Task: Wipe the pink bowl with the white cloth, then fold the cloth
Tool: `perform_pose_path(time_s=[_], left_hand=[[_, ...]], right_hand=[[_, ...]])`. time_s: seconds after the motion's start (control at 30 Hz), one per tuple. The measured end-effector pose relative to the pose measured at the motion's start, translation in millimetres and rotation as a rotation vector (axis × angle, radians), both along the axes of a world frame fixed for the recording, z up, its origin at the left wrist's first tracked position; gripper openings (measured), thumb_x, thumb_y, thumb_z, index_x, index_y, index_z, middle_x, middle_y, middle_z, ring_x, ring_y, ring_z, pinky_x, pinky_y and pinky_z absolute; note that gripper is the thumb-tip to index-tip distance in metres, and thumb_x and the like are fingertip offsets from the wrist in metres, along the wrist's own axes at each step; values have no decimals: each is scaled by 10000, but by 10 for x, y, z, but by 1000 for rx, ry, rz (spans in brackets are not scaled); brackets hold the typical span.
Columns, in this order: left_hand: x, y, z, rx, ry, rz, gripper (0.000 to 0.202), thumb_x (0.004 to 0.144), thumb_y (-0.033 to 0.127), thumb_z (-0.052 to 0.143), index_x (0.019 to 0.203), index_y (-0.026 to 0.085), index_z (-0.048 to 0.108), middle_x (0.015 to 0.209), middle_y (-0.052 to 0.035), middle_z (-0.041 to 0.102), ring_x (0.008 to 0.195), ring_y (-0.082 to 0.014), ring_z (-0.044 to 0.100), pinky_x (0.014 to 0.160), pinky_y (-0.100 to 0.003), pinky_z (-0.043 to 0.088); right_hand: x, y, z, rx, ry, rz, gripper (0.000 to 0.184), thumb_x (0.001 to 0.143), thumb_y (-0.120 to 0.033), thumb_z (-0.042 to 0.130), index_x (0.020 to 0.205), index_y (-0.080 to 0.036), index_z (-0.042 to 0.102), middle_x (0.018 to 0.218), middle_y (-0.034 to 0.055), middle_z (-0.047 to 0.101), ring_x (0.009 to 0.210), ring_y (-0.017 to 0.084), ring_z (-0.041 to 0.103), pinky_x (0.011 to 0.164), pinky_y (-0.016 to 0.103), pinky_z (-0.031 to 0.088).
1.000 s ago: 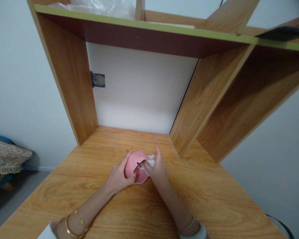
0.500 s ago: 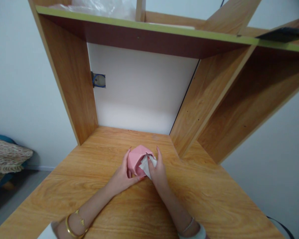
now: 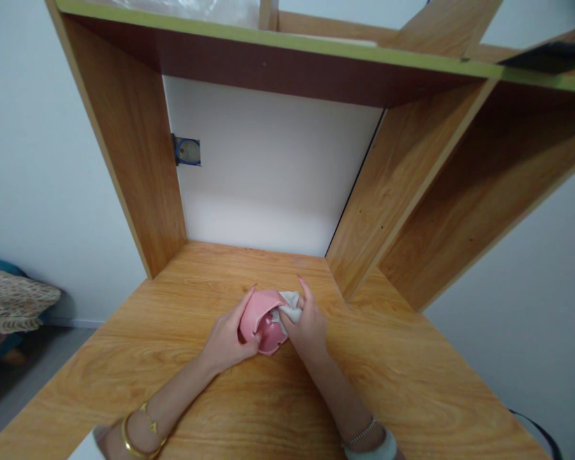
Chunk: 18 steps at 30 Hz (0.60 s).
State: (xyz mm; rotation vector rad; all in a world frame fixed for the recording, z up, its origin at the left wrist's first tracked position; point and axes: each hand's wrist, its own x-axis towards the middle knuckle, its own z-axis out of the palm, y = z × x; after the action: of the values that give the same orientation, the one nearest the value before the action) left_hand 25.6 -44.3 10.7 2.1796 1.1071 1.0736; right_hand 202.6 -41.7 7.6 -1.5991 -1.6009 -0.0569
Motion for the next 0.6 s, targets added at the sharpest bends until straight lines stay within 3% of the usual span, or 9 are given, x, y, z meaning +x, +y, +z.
perform_pose_path(time_s=[0.17, 0.33, 0.43, 0.5, 0.6], left_hand=[[-29, 31, 0, 25, 36, -11, 762, 715, 318, 505, 1367, 203, 127, 1274, -81, 433, 1084, -249, 472, 917, -346, 356], [-9, 50, -9, -122, -72, 14, 899, 730, 374, 565, 1367, 170, -37, 1119, -107, 533, 923, -241, 564, 814, -369, 426], [52, 27, -35, -144, -172, -18, 1006, 666, 379, 659, 1361, 169, -38, 1272, -149, 393, 1103, -273, 445, 909, -399, 359], [99, 10, -59, -126, -219, -37, 975, 660, 355, 671, 1358, 173, 16, 1343, -153, 291, 1186, -278, 348, 966, -406, 296], [139, 9, -92, -105, -295, -45, 886, 691, 300, 639, 1347, 167, 58, 1333, -146, 304, 1176, -259, 366, 962, -376, 318]], right_hand=[[-26, 27, -50, -175, 65, 60, 640, 711, -278, 504, 1305, -189, 282, 730, 24, 619, 628, 186, 587, 543, 258, 420], [-38, 45, -125, -137, 275, 96, 606, 739, -263, 480, 1302, -161, 281, 771, 45, 634, 656, 190, 601, 558, 258, 443], [-60, 45, -139, -97, 396, 69, 585, 766, -277, 446, 1309, -151, 268, 837, 65, 633, 690, 182, 606, 567, 249, 452], [-85, 46, -131, -83, 439, 71, 575, 776, -283, 432, 1311, -154, 263, 886, 76, 626, 719, 178, 607, 578, 245, 454], [-114, 44, -92, -104, 415, 49, 593, 769, -310, 452, 1310, -163, 259, 872, 69, 627, 697, 178, 607, 554, 242, 450]])
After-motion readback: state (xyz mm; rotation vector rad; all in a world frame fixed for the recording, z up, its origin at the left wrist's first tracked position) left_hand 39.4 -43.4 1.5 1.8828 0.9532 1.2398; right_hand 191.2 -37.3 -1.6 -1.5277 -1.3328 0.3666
